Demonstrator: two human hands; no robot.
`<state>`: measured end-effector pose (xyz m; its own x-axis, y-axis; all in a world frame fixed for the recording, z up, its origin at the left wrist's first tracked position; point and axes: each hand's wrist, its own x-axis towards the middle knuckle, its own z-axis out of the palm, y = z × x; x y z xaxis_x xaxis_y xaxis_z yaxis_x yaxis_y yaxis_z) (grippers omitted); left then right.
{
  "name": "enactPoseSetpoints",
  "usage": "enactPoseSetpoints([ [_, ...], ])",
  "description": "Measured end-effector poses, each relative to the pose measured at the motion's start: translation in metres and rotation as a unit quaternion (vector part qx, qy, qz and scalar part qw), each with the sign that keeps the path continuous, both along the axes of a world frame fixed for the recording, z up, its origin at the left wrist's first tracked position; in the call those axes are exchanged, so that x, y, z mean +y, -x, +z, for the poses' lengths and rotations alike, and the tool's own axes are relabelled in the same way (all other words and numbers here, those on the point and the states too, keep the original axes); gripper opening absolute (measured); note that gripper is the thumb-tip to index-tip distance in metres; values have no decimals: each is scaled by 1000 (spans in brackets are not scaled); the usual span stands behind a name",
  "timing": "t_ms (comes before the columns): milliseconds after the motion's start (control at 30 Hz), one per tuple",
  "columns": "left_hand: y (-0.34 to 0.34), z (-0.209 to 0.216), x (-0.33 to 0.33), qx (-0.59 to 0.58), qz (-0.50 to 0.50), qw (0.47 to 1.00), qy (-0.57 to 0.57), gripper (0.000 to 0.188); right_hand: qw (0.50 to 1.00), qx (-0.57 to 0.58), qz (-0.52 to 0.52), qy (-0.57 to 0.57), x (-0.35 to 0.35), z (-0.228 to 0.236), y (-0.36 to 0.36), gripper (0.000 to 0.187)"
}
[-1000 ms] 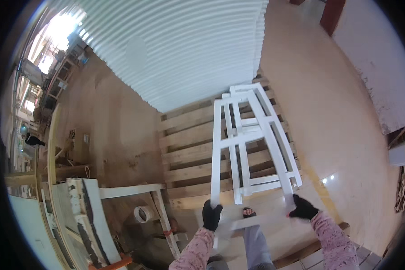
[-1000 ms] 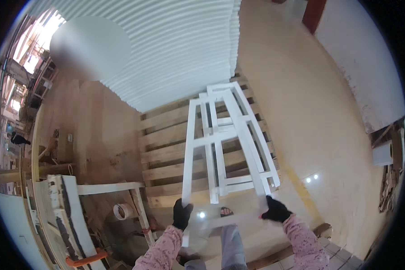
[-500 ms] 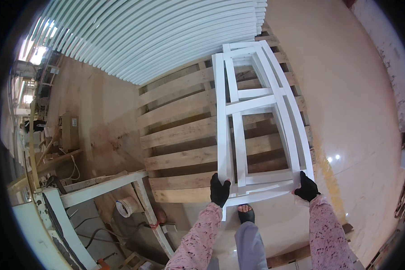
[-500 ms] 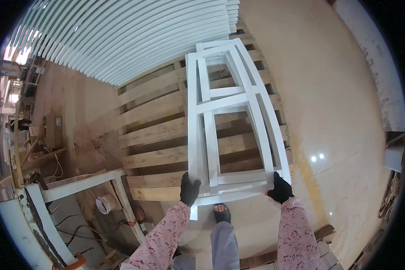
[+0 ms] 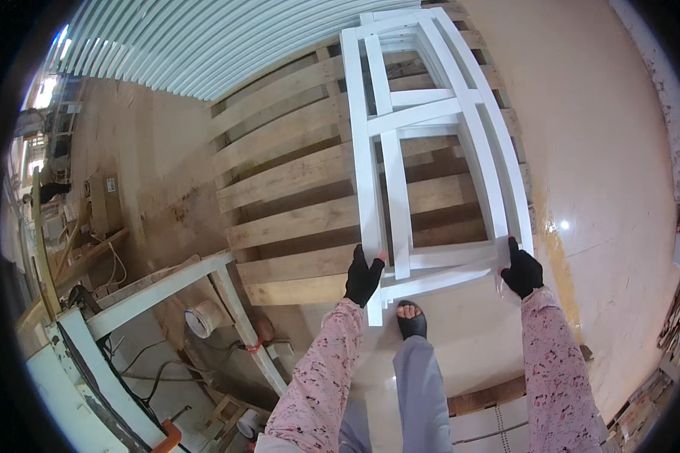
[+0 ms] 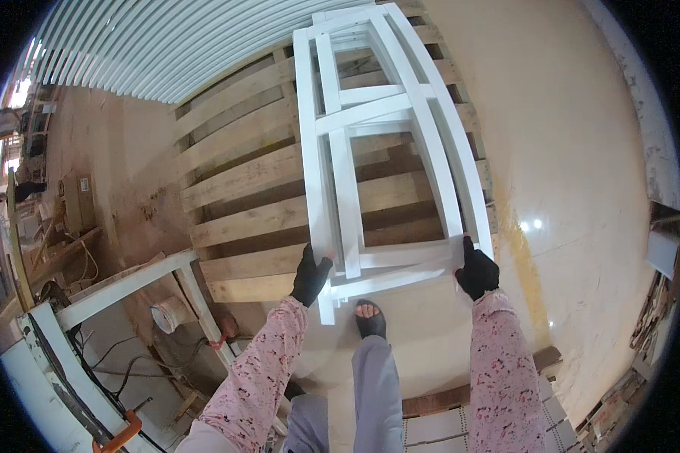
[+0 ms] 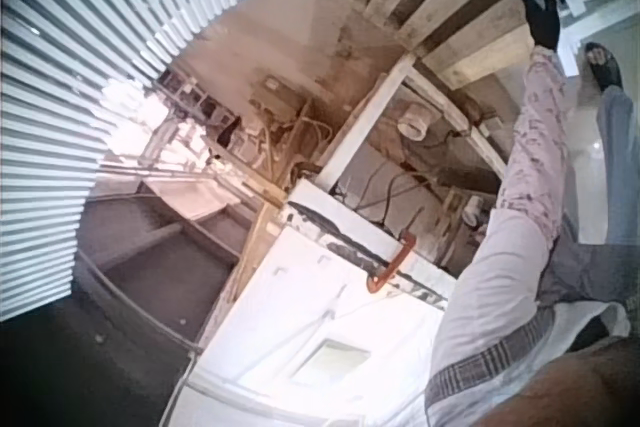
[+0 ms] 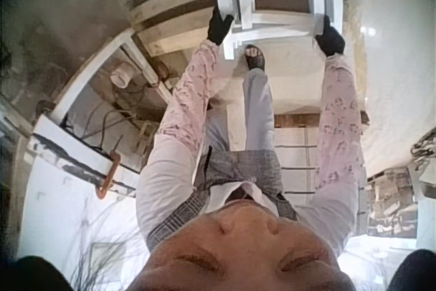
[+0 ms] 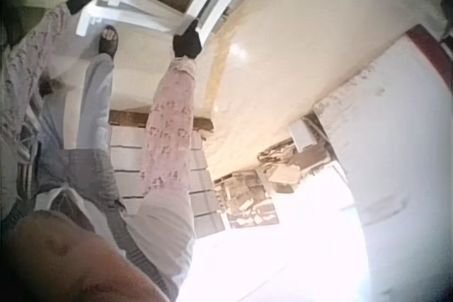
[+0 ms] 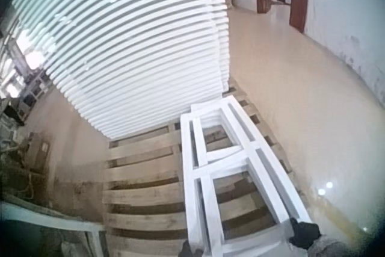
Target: The person wipes white wooden frames with a cloth on a workbench and stacks them onto a wooden pallet.
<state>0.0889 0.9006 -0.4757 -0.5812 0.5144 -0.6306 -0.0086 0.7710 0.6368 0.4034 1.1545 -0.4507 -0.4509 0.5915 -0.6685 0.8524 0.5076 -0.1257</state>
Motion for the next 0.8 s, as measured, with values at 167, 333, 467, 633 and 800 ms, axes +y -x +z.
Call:
enactPoseSetpoints([
  [167,-5,-30,-58,-62,3,998,33,66,997,41,-53,22,-7,-6,-2,102],
  [333,-33,-3,-62,-26,-21,999,27,37,969,211,-126,-32,-19,-17,-31,91],
  [467,-47,45,-68,-54,-22,996,-65,24,935,311,-106,-136,-70,21,-12,54],
  [633,-57,195,-47,-30,-115,988,-103,31,938,222,-22,264,-154,195,96,88],
  [800,-81,246,0,-174,-26,952,-248,32,938,286,-121,157,-150,277,79,104],
])
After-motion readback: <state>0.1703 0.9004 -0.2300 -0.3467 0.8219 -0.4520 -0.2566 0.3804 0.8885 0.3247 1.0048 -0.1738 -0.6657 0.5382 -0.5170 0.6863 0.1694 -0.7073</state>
